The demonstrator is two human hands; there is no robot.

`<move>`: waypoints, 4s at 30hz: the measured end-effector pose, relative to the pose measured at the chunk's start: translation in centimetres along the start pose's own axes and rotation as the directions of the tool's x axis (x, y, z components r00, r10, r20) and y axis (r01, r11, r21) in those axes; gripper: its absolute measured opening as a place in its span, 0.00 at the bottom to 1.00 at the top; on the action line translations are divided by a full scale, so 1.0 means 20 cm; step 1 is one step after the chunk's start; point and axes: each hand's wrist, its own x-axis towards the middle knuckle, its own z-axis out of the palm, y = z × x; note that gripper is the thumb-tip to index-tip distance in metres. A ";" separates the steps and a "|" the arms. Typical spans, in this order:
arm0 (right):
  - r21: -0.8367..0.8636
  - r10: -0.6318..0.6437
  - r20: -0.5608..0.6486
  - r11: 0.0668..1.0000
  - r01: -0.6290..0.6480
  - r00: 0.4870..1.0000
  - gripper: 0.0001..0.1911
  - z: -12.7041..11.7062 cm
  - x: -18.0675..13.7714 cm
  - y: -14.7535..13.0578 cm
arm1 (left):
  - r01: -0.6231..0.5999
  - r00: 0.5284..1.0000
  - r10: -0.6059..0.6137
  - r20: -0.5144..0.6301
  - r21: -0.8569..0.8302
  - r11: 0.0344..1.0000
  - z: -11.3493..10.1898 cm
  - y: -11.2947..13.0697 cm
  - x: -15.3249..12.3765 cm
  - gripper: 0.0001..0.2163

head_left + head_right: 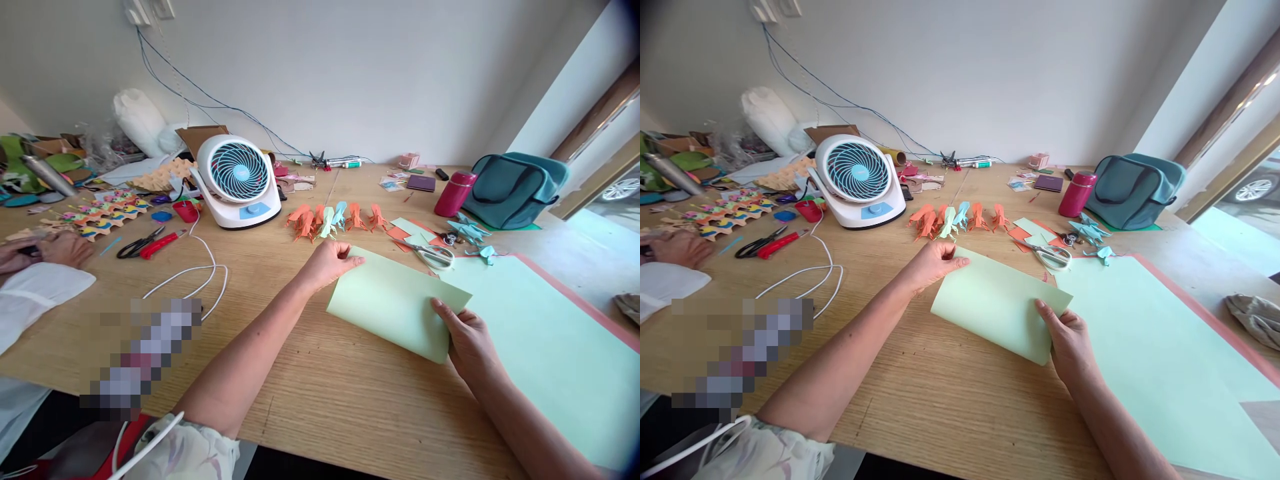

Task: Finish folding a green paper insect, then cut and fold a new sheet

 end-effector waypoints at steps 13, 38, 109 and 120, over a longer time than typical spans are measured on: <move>-0.025 -0.010 -0.013 1.000 0.010 1.000 0.18 -0.01 0.01 0.01 | -0.008 1.000 0.008 -0.004 -0.006 1.000 0.01 -0.03 0.01 0.21; 0.018 -0.003 0.010 1.000 0.003 1.000 0.22 0.01 0.01 0.00 | -0.003 1.000 0.004 0.024 -0.051 0.999 0.01 0.00 0.01 0.16; -0.032 -0.069 -0.063 0.997 0.068 0.996 0.23 0.03 0.01 0.00 | 0.282 0.957 -0.279 0.074 -0.439 0.853 0.11 -0.08 -0.13 0.23; -0.036 -0.072 -0.104 0.997 0.069 0.992 0.21 0.02 0.01 0.00 | 0.312 0.948 -0.310 0.077 -0.420 0.852 0.16 -0.15 -0.18 0.22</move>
